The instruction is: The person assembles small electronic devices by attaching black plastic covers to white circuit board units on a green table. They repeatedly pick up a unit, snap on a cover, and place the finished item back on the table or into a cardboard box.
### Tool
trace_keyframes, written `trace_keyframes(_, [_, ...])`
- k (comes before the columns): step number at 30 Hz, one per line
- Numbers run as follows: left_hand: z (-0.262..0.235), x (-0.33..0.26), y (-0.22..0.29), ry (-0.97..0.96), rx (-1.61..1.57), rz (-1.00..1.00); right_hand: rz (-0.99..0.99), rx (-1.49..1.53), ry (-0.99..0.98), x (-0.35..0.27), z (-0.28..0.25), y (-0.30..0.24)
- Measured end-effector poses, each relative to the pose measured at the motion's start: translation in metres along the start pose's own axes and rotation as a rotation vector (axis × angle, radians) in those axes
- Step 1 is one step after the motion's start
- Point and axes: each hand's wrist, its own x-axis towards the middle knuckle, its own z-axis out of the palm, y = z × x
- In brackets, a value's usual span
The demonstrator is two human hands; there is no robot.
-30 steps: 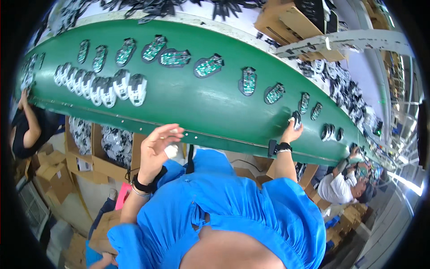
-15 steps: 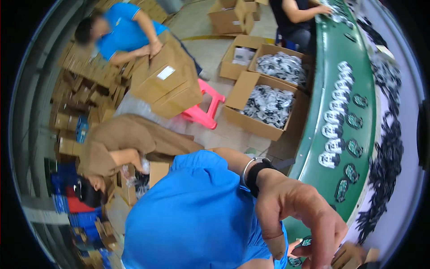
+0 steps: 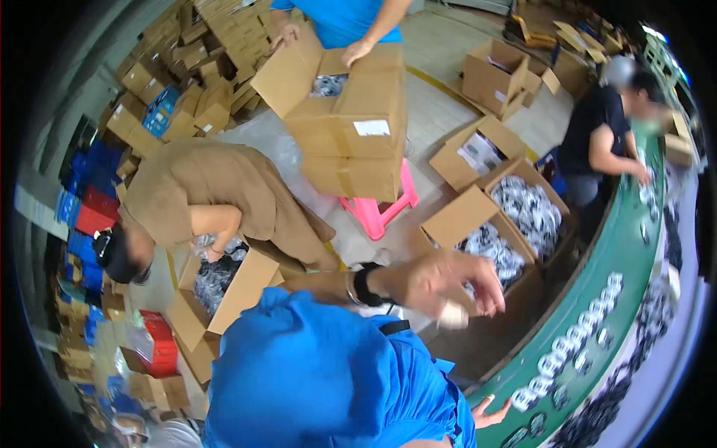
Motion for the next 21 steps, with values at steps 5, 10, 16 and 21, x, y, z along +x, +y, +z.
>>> trace_keyframes(5, [-0.213, -0.077, -0.01, 0.841, 0.714, -0.079, -0.288, 0.359, -0.359, 0.046, 0.132, -0.153])
trace_keyframes(10, [-0.398, -0.161, -0.001, 1.288, 1.038, -0.149, -0.888, 0.622, -0.81, 0.093, 0.23, -0.427])
trace_keyframes(16, [-0.556, -0.236, 0.002, 1.202, 1.519, -0.581, -1.721, 0.731, -1.003, 0.033, 0.327, -0.669])
trace_keyframes(21, [-0.568, -0.232, -0.007, 1.031, 1.341, -0.829, -2.202, 0.192, -0.533, 0.003, 0.471, -0.722])
